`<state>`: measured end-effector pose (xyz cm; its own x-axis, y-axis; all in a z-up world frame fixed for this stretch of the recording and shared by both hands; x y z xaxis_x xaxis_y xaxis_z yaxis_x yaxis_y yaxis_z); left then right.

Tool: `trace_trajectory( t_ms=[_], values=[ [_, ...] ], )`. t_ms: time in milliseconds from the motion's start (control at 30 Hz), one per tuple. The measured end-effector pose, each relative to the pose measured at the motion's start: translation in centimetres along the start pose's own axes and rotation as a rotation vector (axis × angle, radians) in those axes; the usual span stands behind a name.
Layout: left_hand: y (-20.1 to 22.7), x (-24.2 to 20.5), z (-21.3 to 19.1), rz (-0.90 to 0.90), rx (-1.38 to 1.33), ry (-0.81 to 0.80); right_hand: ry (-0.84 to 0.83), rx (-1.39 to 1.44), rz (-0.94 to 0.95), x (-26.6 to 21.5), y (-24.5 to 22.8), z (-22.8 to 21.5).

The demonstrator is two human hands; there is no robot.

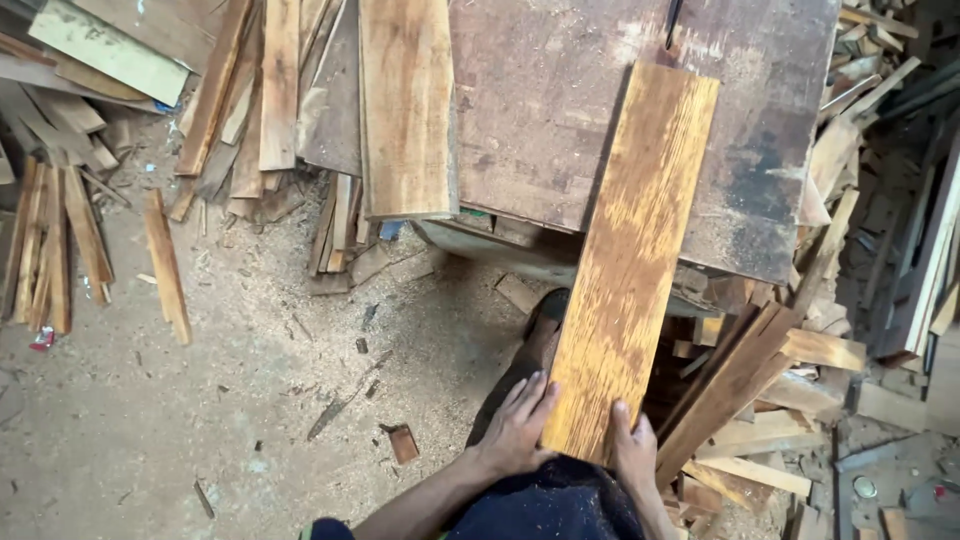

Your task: Picking up and arranging wooden planks on a work table in a wood workshop.

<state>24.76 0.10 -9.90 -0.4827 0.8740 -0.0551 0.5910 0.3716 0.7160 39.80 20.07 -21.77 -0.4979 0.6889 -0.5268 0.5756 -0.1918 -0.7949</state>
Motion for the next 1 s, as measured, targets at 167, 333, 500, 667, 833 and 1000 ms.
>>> trace_trajectory(
  t_ms=[167, 333, 500, 667, 833, 1000],
  values=[
    [-0.7, 2.6, 0.2, -0.009, 0.028, -0.147, 0.035, -0.194, -0.006, 1.0, -4.4, -0.6],
    [-1.1, 3.5, -0.8, -0.025, 0.009, -0.12, 0.034, -0.196, -0.07, 2.8, -4.7, -0.1],
    [-2.2, 4.4, -1.2, -0.026, -0.024, -0.083, 0.045, -0.198, -0.101, 3.3, -6.6, 0.7],
    [-2.4, 4.6, -2.4, 0.024, -0.022, -0.052, 0.041, -0.2, -0.073, 3.6, -7.2, 1.4],
    [-3.4, 5.8, -1.8, 0.003, -0.013, -0.094, 0.039, -0.222, -0.082, 4.4, -7.5, 1.4],
    [-4.7, 6.6, -1.6, -0.031, 0.019, -0.162, 0.017, -0.207, -0.045, 5.2, -7.3, 2.2]
  ],
)
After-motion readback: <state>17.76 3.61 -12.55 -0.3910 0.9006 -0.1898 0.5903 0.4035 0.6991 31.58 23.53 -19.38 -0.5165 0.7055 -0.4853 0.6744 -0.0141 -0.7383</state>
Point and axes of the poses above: each hand's wrist, its own x-axis towards the middle knuckle, its own z-axis out of the palm, y = z × x, the point moved 6 cm from there along x, towards the middle knuckle, and after that the axes turned 2 degrees about -z, right-handed, at the moved point
